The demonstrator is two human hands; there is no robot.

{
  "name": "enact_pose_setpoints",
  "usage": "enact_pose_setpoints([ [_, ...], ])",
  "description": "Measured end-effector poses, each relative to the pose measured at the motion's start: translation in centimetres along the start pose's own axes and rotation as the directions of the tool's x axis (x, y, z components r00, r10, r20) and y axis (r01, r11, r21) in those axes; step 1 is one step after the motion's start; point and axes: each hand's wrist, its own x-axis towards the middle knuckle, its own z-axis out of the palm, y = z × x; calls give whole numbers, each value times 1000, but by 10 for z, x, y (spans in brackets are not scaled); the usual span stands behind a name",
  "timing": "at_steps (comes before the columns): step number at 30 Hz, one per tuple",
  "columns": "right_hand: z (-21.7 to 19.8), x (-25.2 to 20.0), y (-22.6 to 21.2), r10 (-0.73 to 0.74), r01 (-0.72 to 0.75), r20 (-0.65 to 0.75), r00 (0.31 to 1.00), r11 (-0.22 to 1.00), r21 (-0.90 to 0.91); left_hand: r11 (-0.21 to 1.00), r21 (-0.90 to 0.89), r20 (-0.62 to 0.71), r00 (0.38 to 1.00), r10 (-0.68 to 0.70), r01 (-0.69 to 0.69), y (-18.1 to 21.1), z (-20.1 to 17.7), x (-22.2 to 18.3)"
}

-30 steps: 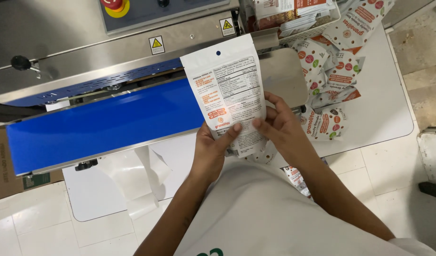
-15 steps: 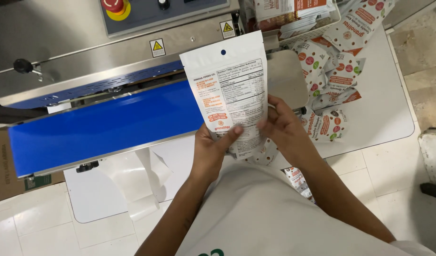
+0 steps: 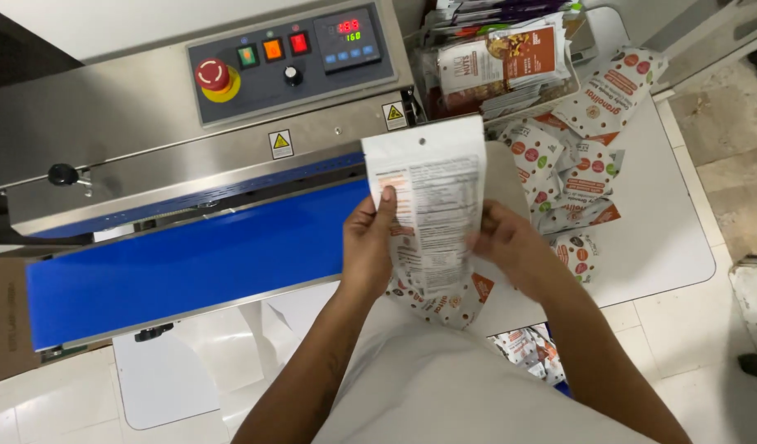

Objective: The person peels stickers from a roll and applies them to the back of food pouches, then passes the pouches through a sealing machine on a conveyor belt.

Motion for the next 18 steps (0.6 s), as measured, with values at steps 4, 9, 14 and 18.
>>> enact_pose_setpoints([
  [4, -25, 42, 7, -146, 159, -175, 974, 985, 64, 996, -27, 46, 996, -81, 82, -32, 7, 21],
  [9, -25, 61, -3, -236, 227, -339, 911, 972, -65, 983, 8, 106, 977, -184, 184, -58, 11, 50],
  [14, -44, 75, 28, -166, 132, -448, 879, 986, -107, 975, 224, 94, 995, -25, 4, -88, 8, 78],
  [18, -43, 91, 24, -183, 128, -496, 849, 981, -143, 972, 232, 86, 996, 10, -30, -126, -3, 106],
])
